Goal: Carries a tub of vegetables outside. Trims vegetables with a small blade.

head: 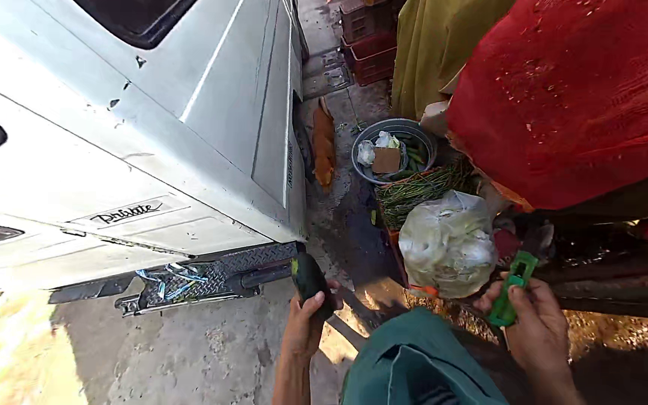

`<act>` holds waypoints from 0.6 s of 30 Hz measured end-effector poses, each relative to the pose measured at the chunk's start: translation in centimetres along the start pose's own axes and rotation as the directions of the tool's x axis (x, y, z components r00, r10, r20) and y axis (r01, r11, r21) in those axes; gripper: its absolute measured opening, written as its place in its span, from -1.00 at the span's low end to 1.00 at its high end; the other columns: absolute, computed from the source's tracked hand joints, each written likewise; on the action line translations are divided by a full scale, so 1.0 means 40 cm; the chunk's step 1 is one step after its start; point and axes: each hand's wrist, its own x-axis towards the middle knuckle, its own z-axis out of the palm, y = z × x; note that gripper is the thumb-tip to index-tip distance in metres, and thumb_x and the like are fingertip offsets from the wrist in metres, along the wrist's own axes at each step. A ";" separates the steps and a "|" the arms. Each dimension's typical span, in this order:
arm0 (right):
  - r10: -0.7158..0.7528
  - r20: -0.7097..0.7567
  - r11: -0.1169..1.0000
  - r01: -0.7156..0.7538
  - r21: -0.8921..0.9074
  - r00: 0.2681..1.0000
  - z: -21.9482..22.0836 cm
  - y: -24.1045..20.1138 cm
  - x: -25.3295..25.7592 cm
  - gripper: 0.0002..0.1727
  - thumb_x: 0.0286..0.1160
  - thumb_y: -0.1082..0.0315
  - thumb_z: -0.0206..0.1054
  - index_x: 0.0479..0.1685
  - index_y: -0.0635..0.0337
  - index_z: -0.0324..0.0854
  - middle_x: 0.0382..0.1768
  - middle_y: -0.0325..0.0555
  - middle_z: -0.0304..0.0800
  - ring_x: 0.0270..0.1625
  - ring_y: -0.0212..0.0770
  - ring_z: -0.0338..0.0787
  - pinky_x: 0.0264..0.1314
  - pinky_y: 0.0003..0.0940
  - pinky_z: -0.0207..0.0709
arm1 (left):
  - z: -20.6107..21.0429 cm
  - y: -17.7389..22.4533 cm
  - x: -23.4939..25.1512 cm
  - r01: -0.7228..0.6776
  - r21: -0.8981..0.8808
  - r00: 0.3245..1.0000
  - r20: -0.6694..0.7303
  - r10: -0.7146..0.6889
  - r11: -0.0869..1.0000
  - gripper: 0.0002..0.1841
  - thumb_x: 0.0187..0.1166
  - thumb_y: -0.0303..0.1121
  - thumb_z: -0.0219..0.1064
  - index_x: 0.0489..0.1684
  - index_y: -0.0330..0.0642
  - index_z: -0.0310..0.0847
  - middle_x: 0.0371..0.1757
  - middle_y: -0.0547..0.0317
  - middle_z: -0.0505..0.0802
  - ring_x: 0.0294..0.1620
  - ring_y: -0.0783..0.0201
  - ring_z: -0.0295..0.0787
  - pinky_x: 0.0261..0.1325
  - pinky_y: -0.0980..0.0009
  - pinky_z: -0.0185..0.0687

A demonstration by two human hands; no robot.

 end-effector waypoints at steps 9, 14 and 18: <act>-0.158 0.158 0.987 0.162 -0.014 0.975 0.283 0.054 0.222 -0.83 0.84 0.19 0.04 0.20 -0.10 0.46 -0.42 -0.52 0.78 -0.52 -0.44 0.77 -0.43 -0.49 0.78 | -0.051 0.089 0.338 0.003 0.090 0.999 -0.045 0.001 0.996 -0.29 -0.09 -0.28 0.76 0.07 -0.40 0.51 -0.41 0.15 0.80 -0.57 0.37 0.72 -0.47 0.44 0.72; -0.033 0.120 0.999 0.038 -0.037 0.992 0.434 0.120 0.417 -0.80 0.75 0.35 -0.06 0.14 0.10 0.42 -0.53 -0.54 0.62 -0.68 -0.52 0.55 -0.62 -0.55 0.59 | -0.104 0.147 0.479 0.065 0.172 0.993 -0.110 -0.046 0.983 -0.40 0.03 -0.37 0.63 0.08 -0.43 0.50 -0.42 0.15 0.80 -0.56 0.36 0.73 -0.45 0.44 0.74; -0.212 0.058 0.976 0.215 -0.037 0.975 0.484 0.070 0.593 -0.81 0.79 0.27 0.02 0.19 -0.04 0.47 -0.49 -0.57 0.67 -0.60 -0.52 0.64 -0.48 -0.53 0.68 | -0.136 0.185 0.624 0.063 0.260 0.994 -0.099 -0.038 0.964 -0.43 0.04 -0.45 0.57 0.09 -0.43 0.48 -0.28 0.10 0.85 -0.39 0.34 0.80 -0.26 0.42 0.79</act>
